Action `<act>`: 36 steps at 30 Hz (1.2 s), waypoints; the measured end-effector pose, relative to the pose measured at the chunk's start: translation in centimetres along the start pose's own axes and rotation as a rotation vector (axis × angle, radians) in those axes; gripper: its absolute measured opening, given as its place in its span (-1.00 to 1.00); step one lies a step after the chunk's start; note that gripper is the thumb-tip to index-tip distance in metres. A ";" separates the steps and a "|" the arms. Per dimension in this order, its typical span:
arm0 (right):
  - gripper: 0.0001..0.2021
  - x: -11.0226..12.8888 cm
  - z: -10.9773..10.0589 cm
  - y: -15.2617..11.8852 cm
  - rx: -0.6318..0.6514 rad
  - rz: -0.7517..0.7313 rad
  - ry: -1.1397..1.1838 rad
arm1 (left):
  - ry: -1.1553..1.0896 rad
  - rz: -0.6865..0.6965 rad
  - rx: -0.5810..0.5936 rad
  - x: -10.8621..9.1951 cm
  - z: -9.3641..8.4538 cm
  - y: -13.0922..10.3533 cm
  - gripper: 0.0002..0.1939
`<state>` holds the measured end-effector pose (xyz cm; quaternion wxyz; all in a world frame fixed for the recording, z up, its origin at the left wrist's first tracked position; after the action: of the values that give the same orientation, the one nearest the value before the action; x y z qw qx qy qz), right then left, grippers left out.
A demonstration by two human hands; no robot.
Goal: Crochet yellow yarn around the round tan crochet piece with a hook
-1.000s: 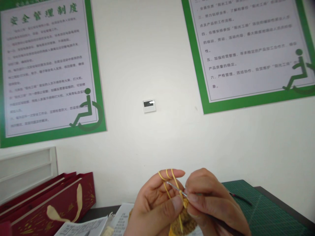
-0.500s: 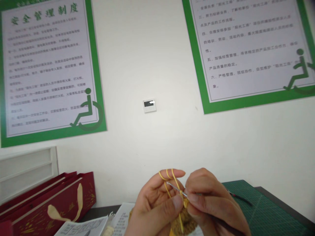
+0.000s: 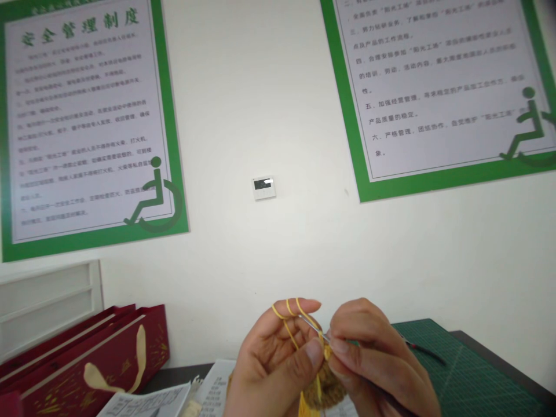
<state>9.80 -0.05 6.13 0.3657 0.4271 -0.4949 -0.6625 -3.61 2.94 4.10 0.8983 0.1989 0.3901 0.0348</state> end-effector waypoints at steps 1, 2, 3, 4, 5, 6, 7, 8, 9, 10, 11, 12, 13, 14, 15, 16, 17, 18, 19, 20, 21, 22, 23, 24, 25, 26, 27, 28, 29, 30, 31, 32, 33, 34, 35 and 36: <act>-0.73 0.0 0.0 0.1 0.004 0.001 0.004 | 0.002 0.004 0.001 0.0 0.0 0.0 -0.69; -0.72 0.0 -0.1 0.1 0.006 0.001 0.011 | 0.003 0.007 0.001 -0.1 -0.1 0.0 -0.69; -0.72 0.0 -0.1 0.1 0.005 0.002 0.019 | 0.005 0.006 0.003 -0.1 -0.1 0.0 -0.69; -0.71 -0.1 -0.1 0.1 -0.001 0.004 0.028 | 0.008 0.002 0.007 -0.1 -0.1 0.1 -0.69; -0.70 -0.1 -0.1 0.1 -0.011 0.013 0.036 | 0.012 -0.004 0.011 -0.1 -0.1 0.0 -0.67; -0.70 -0.2 -0.2 0.0 -0.026 0.024 0.045 | 0.016 -0.010 0.013 -0.1 -0.1 0.0 -0.66; -0.71 -0.3 -0.1 -0.1 -0.044 0.037 0.056 | 0.019 -0.015 0.016 -0.1 -0.1 0.0 -0.65; -0.72 -0.4 -0.1 -0.2 -0.060 0.056 0.073 | 0.019 -0.020 0.017 -0.1 -0.1 0.0 -0.64; -0.73 -0.6 0.0 -0.4 -0.073 0.080 0.095 | 0.015 -0.024 0.019 0.0 -0.2 0.0 -0.64; -0.75 -0.8 0.1 -0.6 -0.081 0.103 0.120 | 0.008 -0.028 0.020 0.0 -0.2 0.0 -0.64; -0.76 -0.9 0.2 -0.7 -0.080 0.124 0.146 | 0.001 -0.032 0.023 0.0 -0.2 0.0 -0.64; -0.78 -1.1 0.4 -0.8 -0.072 0.143 0.171 | -0.004 -0.037 0.026 0.1 -0.2 -0.1 -0.65; -0.79 -1.2 0.5 -0.9 -0.062 0.159 0.191 | -0.008 -0.042 0.029 0.1 -0.2 -0.1 -0.65; -0.80 -1.2 0.5 -1.0 -0.059 0.167 0.205 | -0.009 -0.046 0.031 0.2 -0.2 -0.1 -0.66; -0.80 -1.2 0.5 -1.0 -0.058 0.169 0.214 | -0.008 -0.051 0.035 0.2 -0.1 -0.1 -0.66; -0.81 -1.2 0.5 -1.0 -0.060 0.169 0.219 | -0.010 -0.054 0.041 0.2 -0.1 -0.2 -0.66; -0.82 -1.2 0.5 -0.9 -0.068 0.166 0.221 | -0.015 -0.056 0.048 0.2 0.0 -0.2 -0.66; -0.83 -1.1 0.4 -0.8 -0.076 0.162 0.221 | -0.021 -0.059 0.056 0.2 0.1 -0.3 -0.65; -0.84 -1.1 0.4 -0.7 -0.079 0.156 0.219 | -0.028 -0.064 0.062 0.2 0.2 -0.3 -0.65; -0.84 -1.1 0.4 -0.7 -0.079 0.152 0.216 | -0.035 -0.070 0.067 0.3 0.3 -0.3 -0.65; -0.84 -1.0 0.4 -0.6 -0.077 0.150 0.212 | -0.040 -0.076 0.069 0.3 0.3 -0.3 -0.65; -0.84 -1.1 0.4 -0.6 -0.078 0.150 0.210 | -0.044 -0.082 0.070 0.3 0.3 -0.3 -0.64; -0.84 -1.1 0.4 -0.6 -0.078 0.150 0.208 | -0.046 -0.086 0.070 0.3 0.3 -0.3 -0.64; -0.84 -1.1 0.4 -0.6 -0.076 0.148 0.208 | -0.047 -0.085 0.069 0.3 0.3 -0.3 -0.65; -0.84 -1.1 0.4 -0.6 -0.078 0.142 0.208 | -0.045 -0.082 0.069 0.3 0.3 -0.2 -0.65; -0.83 -1.1 0.4 -0.5 -0.079 0.134 0.208 | -0.042 -0.079 0.068 0.3 0.3 -0.2 -0.65; -0.83 -1.0 0.4 -0.5 -0.079 0.125 0.207 | -0.039 -0.076 0.066 0.3 0.3 -0.2 -0.65; -0.82 -0.9 0.3 -0.4 -0.081 0.114 0.204 | -0.039 -0.074 0.064 0.3 0.4 -0.1 -0.65; -0.81 -0.9 0.3 -0.4 -0.082 0.105 0.203 | -0.040 -0.074 0.061 0.3 0.4 -0.1 -0.65; -0.80 -0.8 0.3 -0.3 -0.083 0.100 0.202 | -0.042 -0.076 0.058 0.3 0.4 -0.2 -0.65; -0.79 -0.8 0.3 -0.3 -0.086 0.098 0.202 | -0.043 -0.077 0.054 0.3 0.5 -0.2 -0.65; -0.79 -0.7 0.3 -0.2 -0.087 0.095 0.200 | -0.041 -0.077 0.052 0.2 0.5 -0.2 -0.66; -0.78 -0.7 0.2 -0.2 -0.088 0.089 0.199 | -0.037 -0.073 0.052 0.2 0.5 -0.2 -0.66; -0.77 -0.7 0.3 -0.2 -0.086 0.084 0.198 | -0.031 -0.069 0.052 0.2 0.5 -0.2 -0.66; -0.76 -0.7 0.3 -0.1 -0.081 0.083 0.199 | -0.028 -0.065 0.053 0.1 0.5 -0.2 -0.66; -0.76 -0.6 0.3 -0.1 -0.076 0.079 0.198 | -0.027 -0.064 0.054 0.1 0.5 -0.2 -0.66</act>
<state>9.73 0.66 6.22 0.4546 0.4564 -0.4472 -0.6205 -3.19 2.61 4.27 0.8984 0.2108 0.3851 -0.0070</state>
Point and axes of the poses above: each hand's wrist, its own y-axis towards the middle knuckle, its own z-axis out of the palm, x = y × z, the point moved 7 cm from there along y, towards the middle knuckle, and after that the axes turned 15 degrees about -y, right-handed, at the moved point
